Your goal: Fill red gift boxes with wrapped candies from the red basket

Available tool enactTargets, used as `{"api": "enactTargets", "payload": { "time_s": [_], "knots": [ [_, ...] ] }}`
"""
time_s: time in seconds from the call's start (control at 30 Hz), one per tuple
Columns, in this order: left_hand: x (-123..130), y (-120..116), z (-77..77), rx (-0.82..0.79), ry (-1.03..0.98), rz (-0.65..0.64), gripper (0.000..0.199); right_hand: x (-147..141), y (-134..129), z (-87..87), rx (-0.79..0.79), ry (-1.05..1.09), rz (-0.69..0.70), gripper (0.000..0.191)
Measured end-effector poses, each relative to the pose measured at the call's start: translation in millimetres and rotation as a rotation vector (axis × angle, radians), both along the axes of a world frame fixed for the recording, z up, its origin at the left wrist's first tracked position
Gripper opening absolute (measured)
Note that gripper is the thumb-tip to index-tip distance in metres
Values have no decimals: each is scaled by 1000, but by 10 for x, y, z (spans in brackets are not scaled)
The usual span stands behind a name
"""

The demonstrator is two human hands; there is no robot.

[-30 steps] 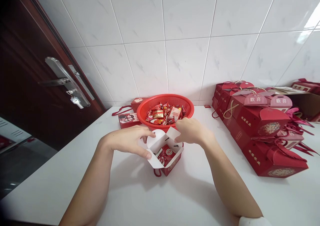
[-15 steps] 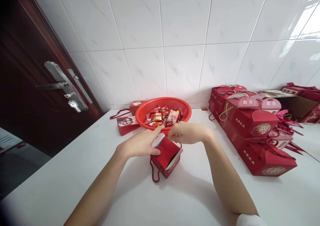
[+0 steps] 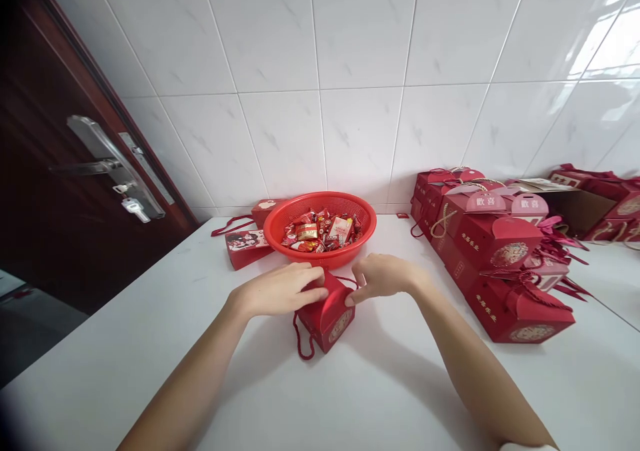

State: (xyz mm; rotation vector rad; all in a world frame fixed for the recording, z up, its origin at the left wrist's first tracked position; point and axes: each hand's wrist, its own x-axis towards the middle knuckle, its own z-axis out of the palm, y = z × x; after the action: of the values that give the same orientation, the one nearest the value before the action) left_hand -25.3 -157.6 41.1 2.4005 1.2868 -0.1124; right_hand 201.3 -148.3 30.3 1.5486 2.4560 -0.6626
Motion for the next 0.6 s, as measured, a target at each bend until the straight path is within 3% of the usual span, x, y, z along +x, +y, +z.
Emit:
{"api": "enactTargets", "payload": {
  "time_s": [0.07,0.13,0.3,0.5,0.6],
  "knots": [
    [11,-17,-8,-25,-30,20,44,-27,47,-68,15,-18,-17,61],
    [18,-31,-9,-47,-42,44,49,-32,79,-109,-1,-11,-28,68],
    [35,-16,-31,-56,6,9,31,49,163,-164,-109,178,-8,87],
    [30,28,-51,-145,-28,-28,35,151,347,-290,-315,398,128,59],
    [0,43,-60,-182,5,2,40,170,374,-281,-341,501,72,53]
  ]
}}
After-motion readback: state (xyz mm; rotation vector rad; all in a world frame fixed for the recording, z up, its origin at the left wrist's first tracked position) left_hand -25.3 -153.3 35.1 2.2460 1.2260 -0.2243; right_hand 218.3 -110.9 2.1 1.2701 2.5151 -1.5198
